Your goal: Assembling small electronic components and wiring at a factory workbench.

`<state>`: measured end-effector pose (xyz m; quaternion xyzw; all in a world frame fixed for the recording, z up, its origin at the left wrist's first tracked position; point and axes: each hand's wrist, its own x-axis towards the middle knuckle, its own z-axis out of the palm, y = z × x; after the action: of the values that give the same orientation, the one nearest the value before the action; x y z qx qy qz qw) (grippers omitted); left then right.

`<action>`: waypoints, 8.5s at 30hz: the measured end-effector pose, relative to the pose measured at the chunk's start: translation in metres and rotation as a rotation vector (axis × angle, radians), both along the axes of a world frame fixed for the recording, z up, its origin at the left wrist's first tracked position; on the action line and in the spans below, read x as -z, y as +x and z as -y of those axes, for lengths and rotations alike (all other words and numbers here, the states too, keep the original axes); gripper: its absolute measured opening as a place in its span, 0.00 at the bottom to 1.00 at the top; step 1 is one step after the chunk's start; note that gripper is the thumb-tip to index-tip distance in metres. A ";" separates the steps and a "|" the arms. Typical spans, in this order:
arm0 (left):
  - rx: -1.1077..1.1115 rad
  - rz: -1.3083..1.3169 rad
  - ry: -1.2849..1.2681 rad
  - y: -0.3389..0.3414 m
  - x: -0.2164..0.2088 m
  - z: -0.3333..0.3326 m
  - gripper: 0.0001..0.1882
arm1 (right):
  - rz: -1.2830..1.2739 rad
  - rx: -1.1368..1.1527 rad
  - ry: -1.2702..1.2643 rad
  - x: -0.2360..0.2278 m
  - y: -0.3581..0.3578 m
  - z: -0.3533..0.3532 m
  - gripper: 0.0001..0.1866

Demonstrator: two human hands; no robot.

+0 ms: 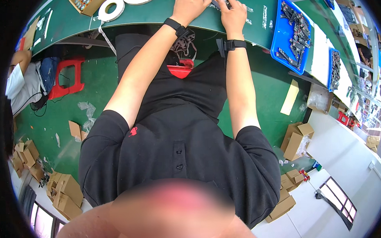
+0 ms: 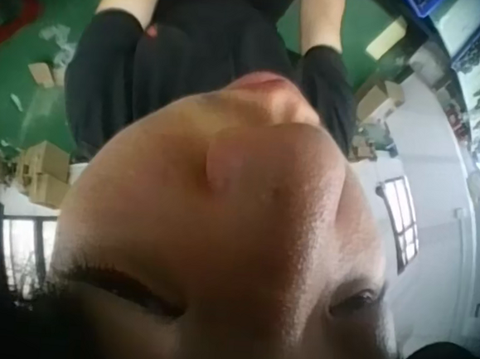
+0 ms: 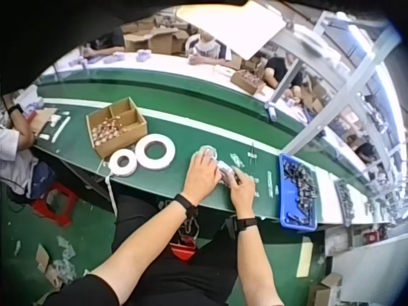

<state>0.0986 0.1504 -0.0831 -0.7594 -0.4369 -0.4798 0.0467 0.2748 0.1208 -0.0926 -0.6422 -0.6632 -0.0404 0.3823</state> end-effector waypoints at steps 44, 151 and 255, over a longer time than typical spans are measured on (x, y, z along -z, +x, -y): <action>-0.026 -0.150 -0.052 0.011 -0.006 0.004 0.12 | -0.092 -0.462 -0.599 -0.053 0.035 -0.065 0.27; 0.253 -0.631 -0.933 -0.063 -0.006 -0.128 0.64 | -0.815 -0.504 -0.471 -0.039 0.057 -0.347 0.28; 0.302 -0.727 -0.074 -0.054 -0.102 -0.071 0.19 | -1.535 -0.301 -0.035 0.017 0.085 0.008 0.17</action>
<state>0.0444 0.2211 0.0191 -0.9366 -0.2924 -0.1653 0.0999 0.3603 0.1124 -0.1098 -0.3995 -0.2938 0.4779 0.7250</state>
